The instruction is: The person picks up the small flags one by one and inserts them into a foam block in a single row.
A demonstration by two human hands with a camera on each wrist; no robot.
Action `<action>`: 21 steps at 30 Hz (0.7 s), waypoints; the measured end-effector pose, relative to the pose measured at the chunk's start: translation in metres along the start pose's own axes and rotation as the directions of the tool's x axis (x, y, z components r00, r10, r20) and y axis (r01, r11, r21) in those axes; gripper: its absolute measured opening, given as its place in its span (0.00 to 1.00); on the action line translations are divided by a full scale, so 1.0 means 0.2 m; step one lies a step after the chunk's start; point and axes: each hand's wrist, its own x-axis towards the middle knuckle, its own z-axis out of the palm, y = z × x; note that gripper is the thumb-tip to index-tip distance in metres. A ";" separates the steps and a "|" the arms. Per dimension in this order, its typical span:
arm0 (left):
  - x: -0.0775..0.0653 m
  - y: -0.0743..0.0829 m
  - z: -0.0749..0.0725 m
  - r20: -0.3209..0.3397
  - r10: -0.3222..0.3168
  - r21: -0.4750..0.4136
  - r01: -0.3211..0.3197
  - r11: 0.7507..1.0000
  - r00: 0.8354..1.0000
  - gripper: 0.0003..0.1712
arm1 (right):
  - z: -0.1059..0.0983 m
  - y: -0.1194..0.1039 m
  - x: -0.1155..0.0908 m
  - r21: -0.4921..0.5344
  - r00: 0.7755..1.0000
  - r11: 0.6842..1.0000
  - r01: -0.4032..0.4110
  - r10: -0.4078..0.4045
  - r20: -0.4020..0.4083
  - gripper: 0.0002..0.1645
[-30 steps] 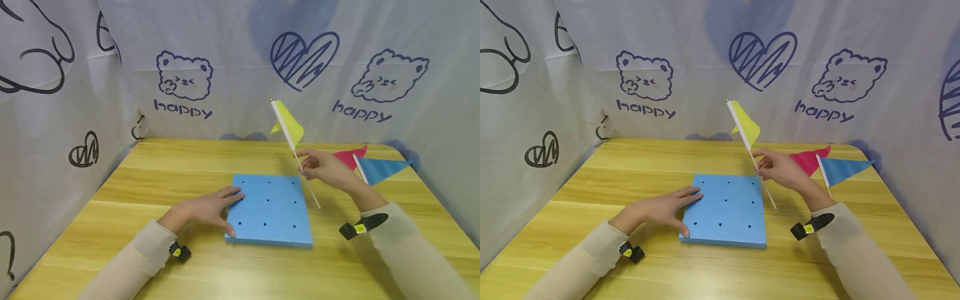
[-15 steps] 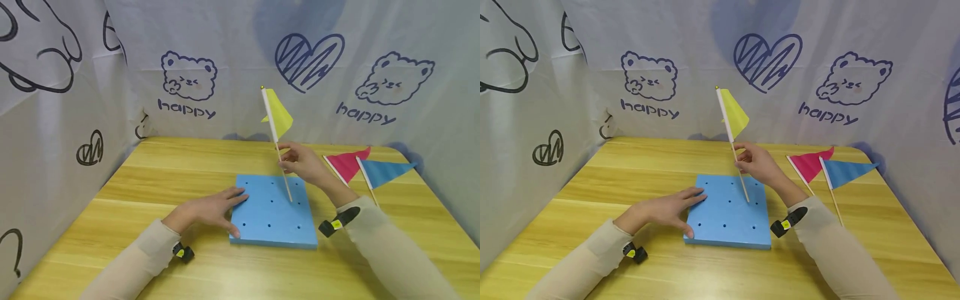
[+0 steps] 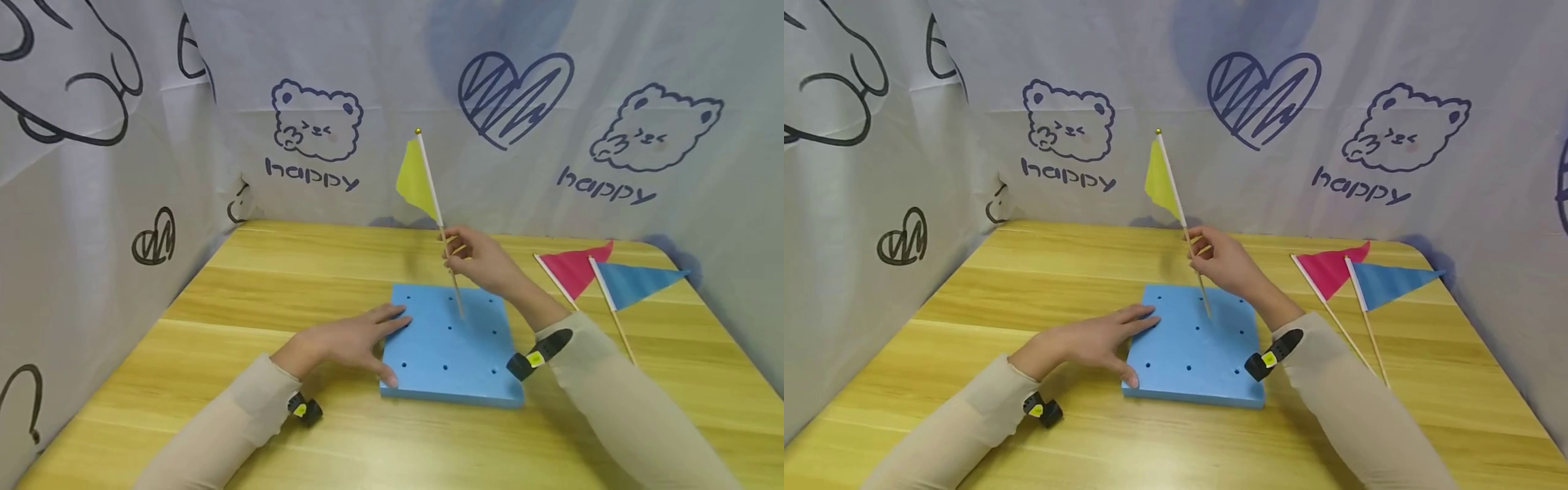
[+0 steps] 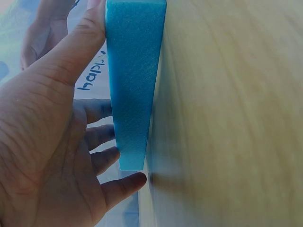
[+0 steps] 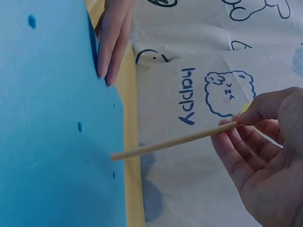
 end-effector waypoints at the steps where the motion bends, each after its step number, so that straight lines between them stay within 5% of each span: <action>1: 0.00 0.00 0.00 0.001 -0.001 0.001 0.001 1.000 1.000 0.68 | 0.00 0.00 0.01 0.009 1.000 1.000 0.003 -0.003 0.001 0.20; 21: 0.00 0.02 -0.02 -0.002 -0.002 0.011 0.002 1.000 1.000 0.67 | 0.11 -0.06 0.19 0.153 1.000 0.988 0.010 -0.008 -0.012 0.19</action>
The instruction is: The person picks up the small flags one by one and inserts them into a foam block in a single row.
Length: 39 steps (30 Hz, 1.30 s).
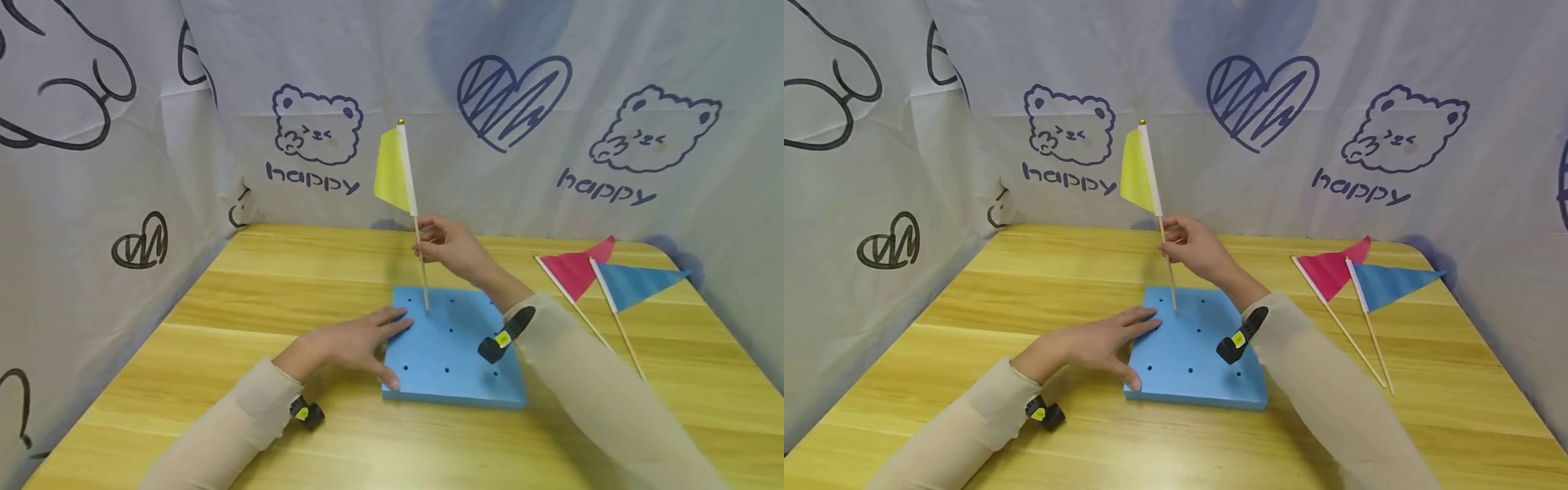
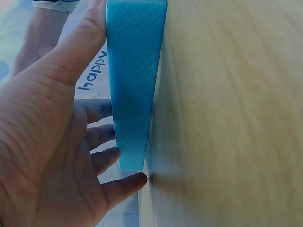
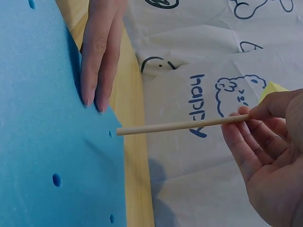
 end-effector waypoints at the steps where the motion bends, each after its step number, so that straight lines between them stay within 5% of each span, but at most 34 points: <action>1: 0.00 0.00 0.00 0.001 0.000 0.000 0.000 1.000 1.000 0.67 | 0.01 0.00 0.01 0.006 1.000 1.000 0.001 -0.001 -0.007 0.19; 11: 0.01 0.00 0.01 0.000 0.006 -0.001 -0.006 1.000 1.000 0.67 | 0.07 0.09 0.08 0.102 0.993 0.990 0.095 -0.087 -0.080 0.20; 22: 0.01 0.00 0.01 0.000 -0.007 -0.004 0.007 1.000 1.000 0.67 | 0.11 0.15 0.10 0.044 0.989 0.992 0.119 -0.115 -0.090 0.20; 39: 0.01 0.00 -0.01 -0.001 -0.009 -0.025 0.009 1.000 1.000 0.66 | 0.12 0.17 0.11 -0.051 0.996 0.995 0.084 -0.083 0.026 0.14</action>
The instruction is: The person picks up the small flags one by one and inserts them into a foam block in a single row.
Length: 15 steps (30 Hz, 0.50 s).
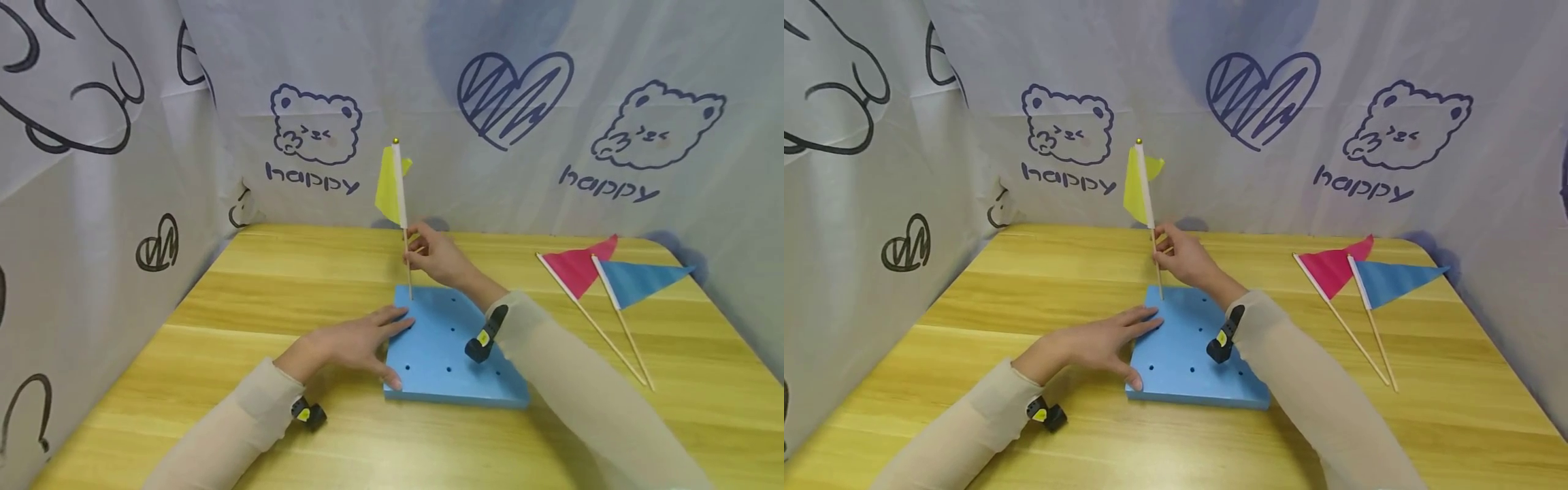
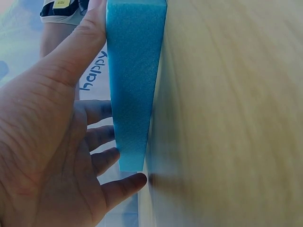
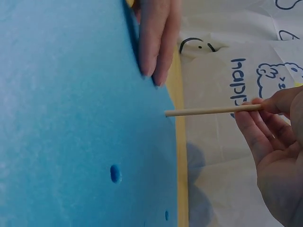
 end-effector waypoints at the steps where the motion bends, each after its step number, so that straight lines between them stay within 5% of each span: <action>1: 0.00 0.00 0.00 0.002 0.001 0.001 -0.001 1.000 1.000 0.66 | 0.00 0.00 0.00 0.004 1.000 1.000 -0.002 0.002 0.012 0.14; 15: 0.00 -0.02 0.04 -0.011 0.013 0.011 -0.013 1.000 1.000 0.67 | 0.00 0.05 -0.02 0.074 0.997 0.997 0.024 -0.030 0.076 0.12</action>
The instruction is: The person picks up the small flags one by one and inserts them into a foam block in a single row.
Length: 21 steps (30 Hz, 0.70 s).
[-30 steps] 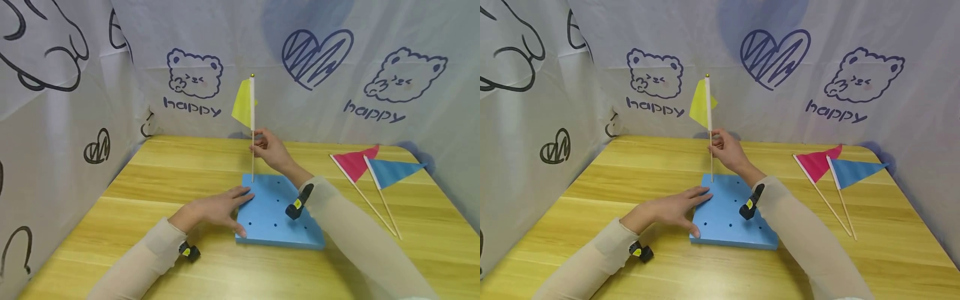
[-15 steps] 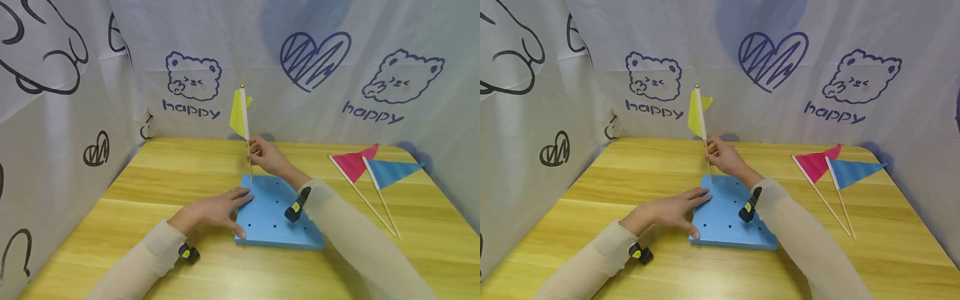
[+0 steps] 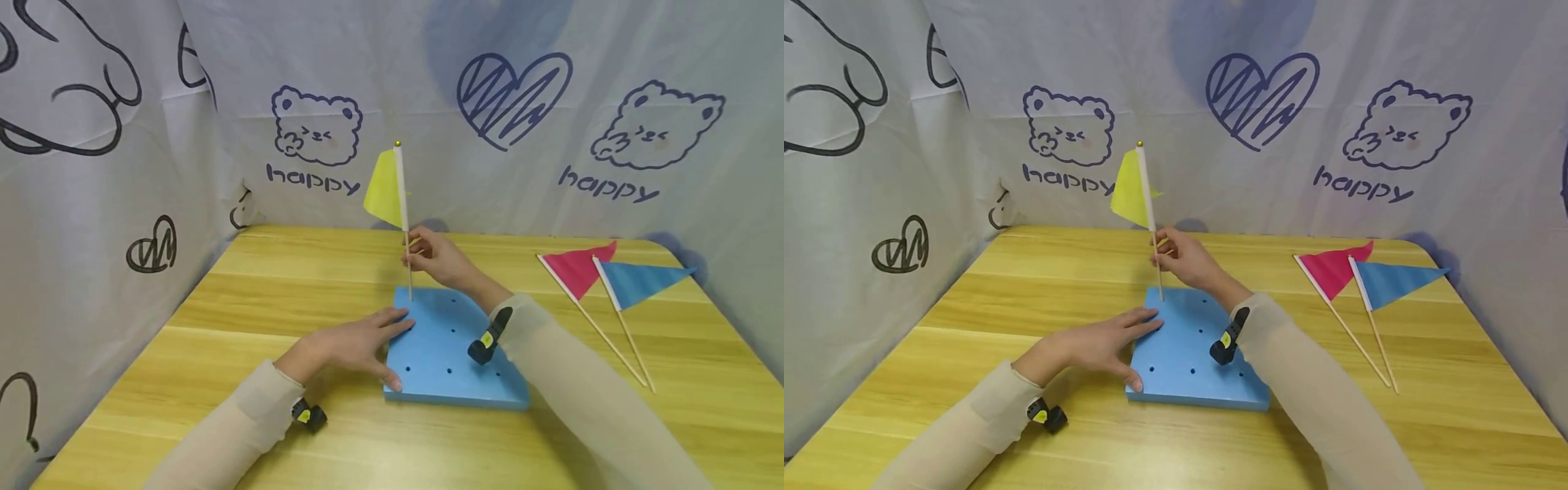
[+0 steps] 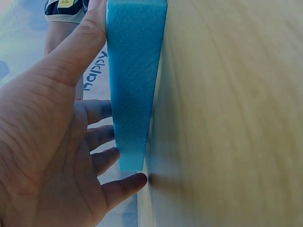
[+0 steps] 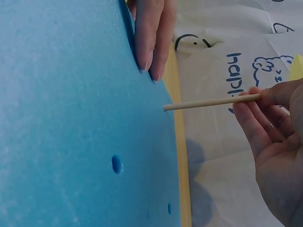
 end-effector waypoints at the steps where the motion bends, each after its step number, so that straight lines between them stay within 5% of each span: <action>1: 0.00 0.00 0.00 0.000 0.001 0.003 -0.001 1.000 1.000 0.67 | 0.00 0.00 0.00 0.000 1.000 1.000 0.007 -0.007 -0.001 0.13; 10: 0.01 0.01 -0.01 -0.001 -0.001 -0.004 0.001 1.000 1.000 0.66 | -0.03 0.02 -0.02 -0.023 1.000 1.000 0.019 -0.019 -0.012 0.18; 21: 0.02 0.03 -0.02 0.004 -0.013 -0.004 0.013 1.000 1.000 0.66 | -0.12 0.02 -0.08 -0.197 0.999 0.980 -0.018 0.008 -0.053 0.20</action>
